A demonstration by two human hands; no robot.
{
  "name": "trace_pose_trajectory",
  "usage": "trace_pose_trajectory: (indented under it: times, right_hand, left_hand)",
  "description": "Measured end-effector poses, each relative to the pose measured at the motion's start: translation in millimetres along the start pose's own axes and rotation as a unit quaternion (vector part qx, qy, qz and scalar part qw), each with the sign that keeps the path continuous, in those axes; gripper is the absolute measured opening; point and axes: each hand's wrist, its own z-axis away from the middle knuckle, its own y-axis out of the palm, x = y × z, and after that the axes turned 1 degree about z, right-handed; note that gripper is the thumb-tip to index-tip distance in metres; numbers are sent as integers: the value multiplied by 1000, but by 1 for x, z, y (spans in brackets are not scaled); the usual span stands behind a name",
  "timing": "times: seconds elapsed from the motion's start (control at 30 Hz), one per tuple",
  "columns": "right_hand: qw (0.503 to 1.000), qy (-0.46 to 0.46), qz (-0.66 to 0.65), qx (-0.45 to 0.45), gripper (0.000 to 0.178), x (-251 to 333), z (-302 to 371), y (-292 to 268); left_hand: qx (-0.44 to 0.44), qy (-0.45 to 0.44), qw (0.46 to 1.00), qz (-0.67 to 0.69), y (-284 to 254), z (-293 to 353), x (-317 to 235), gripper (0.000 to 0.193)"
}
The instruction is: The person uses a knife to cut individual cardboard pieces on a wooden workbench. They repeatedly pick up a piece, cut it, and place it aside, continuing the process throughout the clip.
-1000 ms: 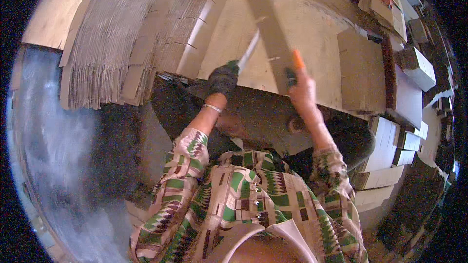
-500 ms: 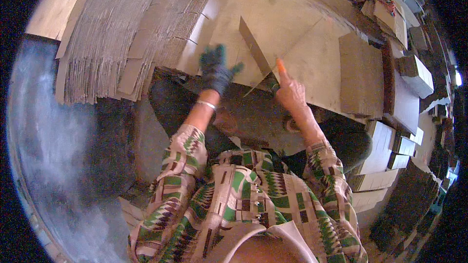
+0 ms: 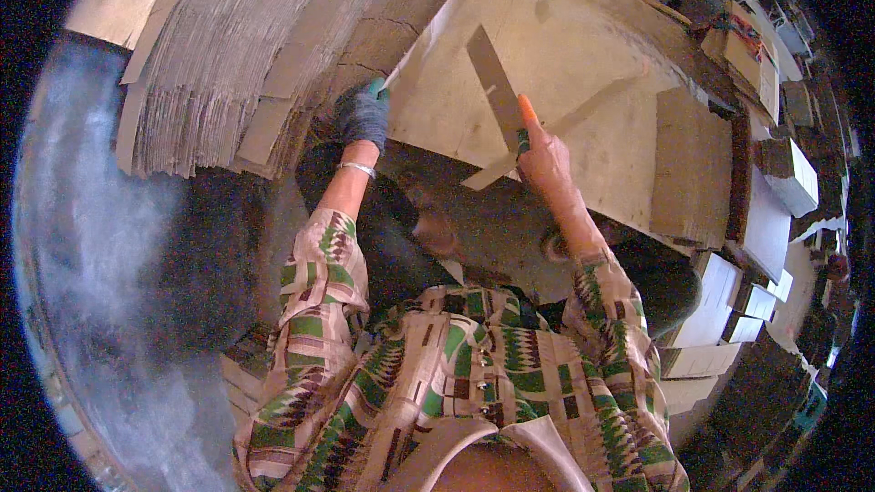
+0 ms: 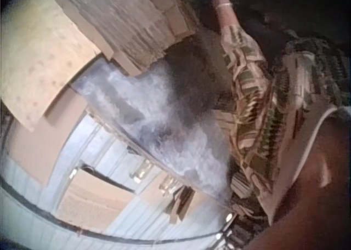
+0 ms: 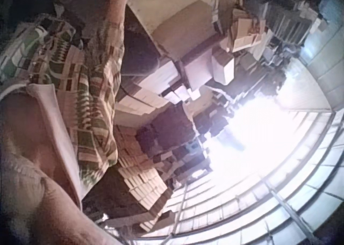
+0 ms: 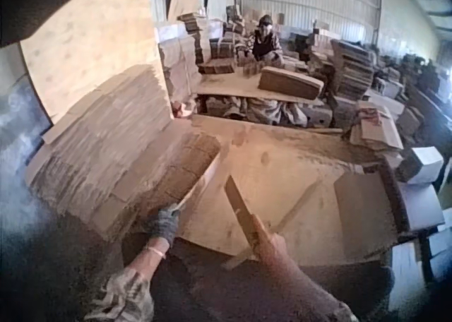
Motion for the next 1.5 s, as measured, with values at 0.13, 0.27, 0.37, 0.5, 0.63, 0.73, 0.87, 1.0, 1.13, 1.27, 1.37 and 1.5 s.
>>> trace_pose_trajectory:
  times: [0.13,0.27,0.37,0.5,0.63,0.73,0.87,1.0,1.13,1.27,1.37,1.5]
  right_hand:
    - [992,-47,-111,-45,87,36,20,-37]
    - [991,-67,-104,-59,89,50,28,-47]
    - [997,-21,-62,-32,87,32,35,-43]
    - [1000,-24,-19,-5,93,20,39,-27]
    - [998,-16,-64,-23,87,31,42,-37]
    - [994,-47,-91,-48,87,53,36,-52]
    - [988,-94,-64,-107,94,41,31,-45]
    - [999,-49,19,-6,89,22,43,-32]
    - [998,-46,42,16,86,11,53,-18]
    - [997,-42,50,28,91,30,53,-27]
    - [998,-37,45,33,89,27,59,-26]
    - [989,14,104,100,81,10,57,-3]
  left_hand:
    - [42,6,999,19,-11,14,-34,41]
    - [64,-1,993,-98,13,-2,-23,44]
    - [41,-94,993,51,-2,-13,-29,42]
    - [-35,40,998,-37,6,-36,20,36]
    - [-104,88,988,71,3,-24,-8,31]
    - [-6,159,984,78,6,-5,-28,30]
    - [16,285,958,27,26,40,-73,29]
    - [145,192,968,68,57,69,-92,31]
    - [129,105,963,212,73,84,-95,39]
    - [92,122,972,177,82,84,-75,39]
    - [109,129,975,142,77,87,-86,40]
    - [184,88,957,205,55,102,-116,43]
